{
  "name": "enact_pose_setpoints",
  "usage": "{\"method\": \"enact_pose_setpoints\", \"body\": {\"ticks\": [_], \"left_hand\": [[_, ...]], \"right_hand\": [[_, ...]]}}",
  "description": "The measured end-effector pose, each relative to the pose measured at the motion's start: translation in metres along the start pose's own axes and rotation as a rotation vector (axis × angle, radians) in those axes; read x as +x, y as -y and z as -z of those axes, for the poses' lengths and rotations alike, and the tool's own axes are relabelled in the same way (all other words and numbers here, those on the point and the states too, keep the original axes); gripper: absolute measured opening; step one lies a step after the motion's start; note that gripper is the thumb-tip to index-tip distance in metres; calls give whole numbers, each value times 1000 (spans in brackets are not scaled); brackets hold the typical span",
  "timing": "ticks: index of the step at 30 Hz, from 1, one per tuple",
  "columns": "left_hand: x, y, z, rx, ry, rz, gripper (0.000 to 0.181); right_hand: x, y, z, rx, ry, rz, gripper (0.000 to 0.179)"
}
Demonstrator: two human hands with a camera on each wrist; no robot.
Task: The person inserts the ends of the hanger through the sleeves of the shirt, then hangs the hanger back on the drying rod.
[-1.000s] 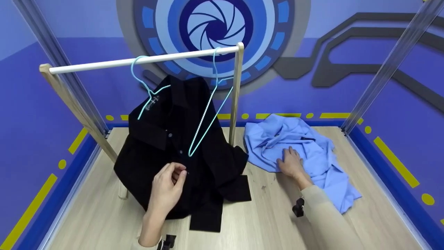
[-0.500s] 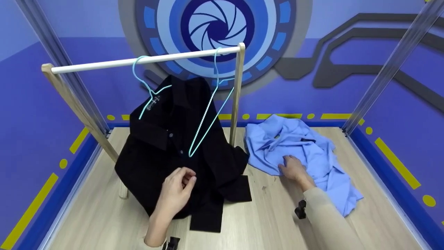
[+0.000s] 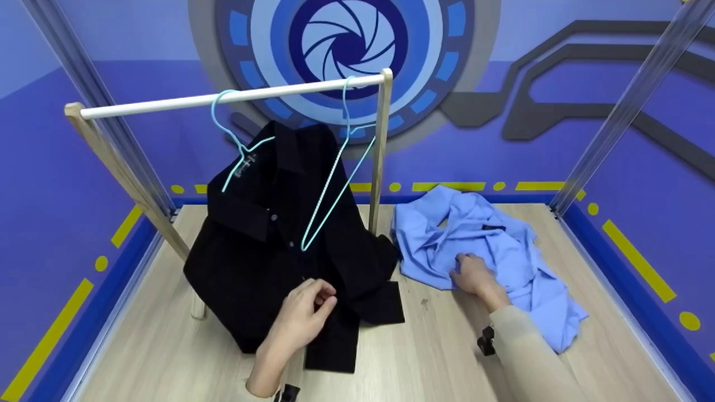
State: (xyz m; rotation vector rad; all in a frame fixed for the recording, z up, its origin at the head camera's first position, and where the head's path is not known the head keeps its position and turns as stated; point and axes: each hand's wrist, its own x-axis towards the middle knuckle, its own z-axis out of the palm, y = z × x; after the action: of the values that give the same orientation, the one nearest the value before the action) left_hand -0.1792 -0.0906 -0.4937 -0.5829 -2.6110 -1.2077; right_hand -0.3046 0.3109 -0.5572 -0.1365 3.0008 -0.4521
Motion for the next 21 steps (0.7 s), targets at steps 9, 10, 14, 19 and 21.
{"method": "enact_pose_setpoints", "body": {"ticks": [9,10,14,19,21], "left_hand": [[-2,-7,-12,-57,131,-6,7],[-2,-9,-13,-64,144,-11,7],[-4,-18,-19,-105,201,-35,9],[-5,-27,-27,-121,262,-49,11],[-6,-29,-30,-108,267,-53,11]], "right_hand": [[-5,8,3,-52,36,59,35],[-6,8,3,-57,43,69,35],[-11,8,6,-66,53,107,35],[-19,7,4,-48,53,147,31],[-22,8,3,-29,74,146,33]]}}
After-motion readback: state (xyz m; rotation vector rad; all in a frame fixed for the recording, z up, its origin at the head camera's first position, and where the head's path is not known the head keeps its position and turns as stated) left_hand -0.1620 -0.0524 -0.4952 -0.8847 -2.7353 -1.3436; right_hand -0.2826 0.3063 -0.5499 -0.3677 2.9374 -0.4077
